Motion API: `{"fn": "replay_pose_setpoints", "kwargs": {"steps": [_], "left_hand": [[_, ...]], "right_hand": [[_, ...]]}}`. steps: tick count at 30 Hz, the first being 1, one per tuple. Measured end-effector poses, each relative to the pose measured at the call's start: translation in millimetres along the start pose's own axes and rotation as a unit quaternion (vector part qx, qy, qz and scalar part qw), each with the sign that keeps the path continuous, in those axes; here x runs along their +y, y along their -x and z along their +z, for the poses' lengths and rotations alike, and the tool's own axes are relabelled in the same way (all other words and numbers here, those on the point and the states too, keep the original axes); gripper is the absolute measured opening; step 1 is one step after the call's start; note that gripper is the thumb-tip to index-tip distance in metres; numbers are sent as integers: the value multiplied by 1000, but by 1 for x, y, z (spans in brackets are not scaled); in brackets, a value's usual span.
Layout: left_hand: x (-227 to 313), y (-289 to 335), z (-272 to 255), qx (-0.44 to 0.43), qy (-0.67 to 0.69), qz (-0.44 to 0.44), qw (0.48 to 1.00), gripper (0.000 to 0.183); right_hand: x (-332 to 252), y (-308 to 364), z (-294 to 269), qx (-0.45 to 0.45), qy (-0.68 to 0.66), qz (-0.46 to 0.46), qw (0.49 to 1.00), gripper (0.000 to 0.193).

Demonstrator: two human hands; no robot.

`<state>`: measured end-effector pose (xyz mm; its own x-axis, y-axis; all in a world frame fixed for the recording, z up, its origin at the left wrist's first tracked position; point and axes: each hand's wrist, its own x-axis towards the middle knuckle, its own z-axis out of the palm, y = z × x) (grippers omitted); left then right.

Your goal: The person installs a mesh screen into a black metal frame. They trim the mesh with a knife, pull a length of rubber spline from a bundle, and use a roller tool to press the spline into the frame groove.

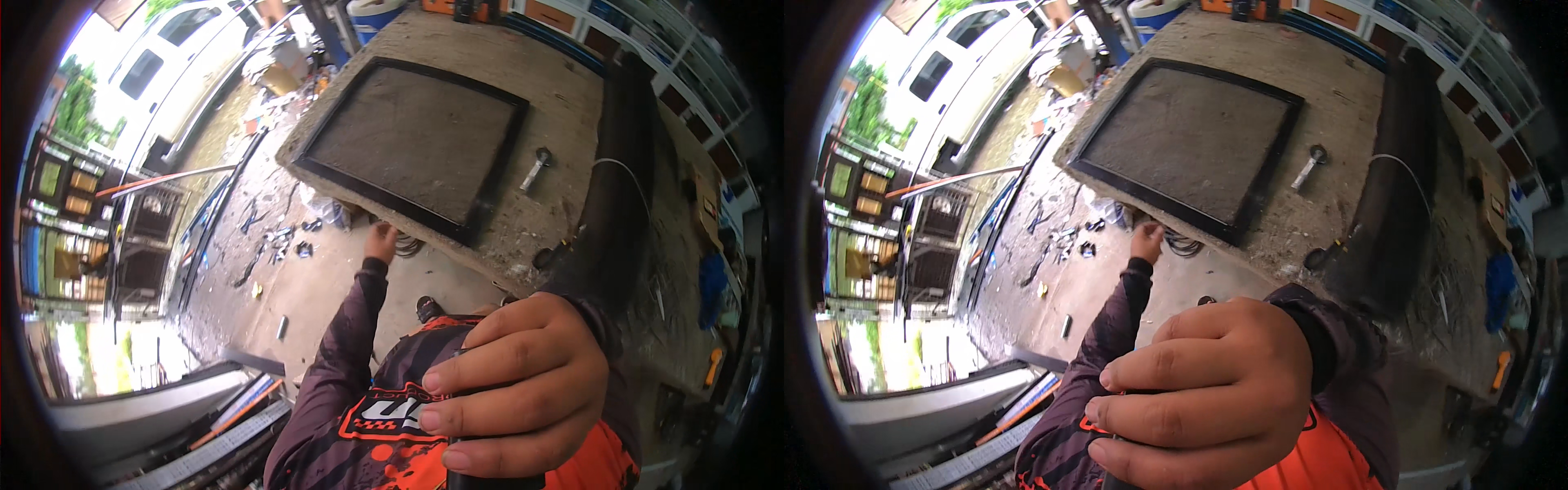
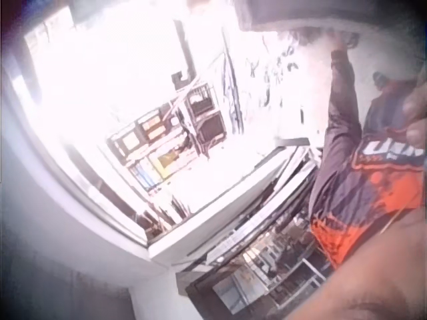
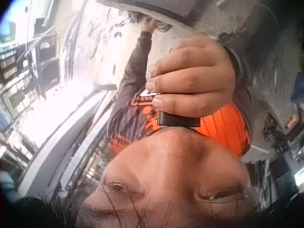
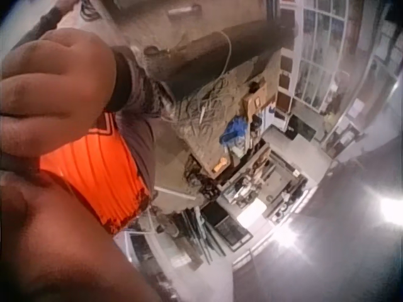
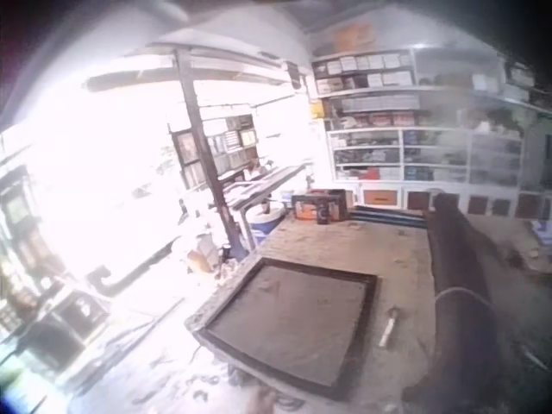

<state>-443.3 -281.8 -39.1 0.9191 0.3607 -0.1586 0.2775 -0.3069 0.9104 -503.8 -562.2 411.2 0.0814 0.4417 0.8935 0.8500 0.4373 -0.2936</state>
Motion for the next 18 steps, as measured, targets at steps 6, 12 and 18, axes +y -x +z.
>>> {"fn": "replay_pose_setpoints", "kwargs": {"steps": [6, 12, 18], "left_hand": [[14, -102, 26, 97, 258, -307, 911, 54], [46, -110, 44, -6, 223, -318, 921, 50], [95, -101, 51, -30, 482, -220, 848, 52]], "right_hand": [[-42, 13, -9, 42, 145, 49, 987, 10], [-91, 30, -35, 69, 286, 90, 952, 10], [-128, 61, -69, 111, 379, 79, 915, 11]]}}
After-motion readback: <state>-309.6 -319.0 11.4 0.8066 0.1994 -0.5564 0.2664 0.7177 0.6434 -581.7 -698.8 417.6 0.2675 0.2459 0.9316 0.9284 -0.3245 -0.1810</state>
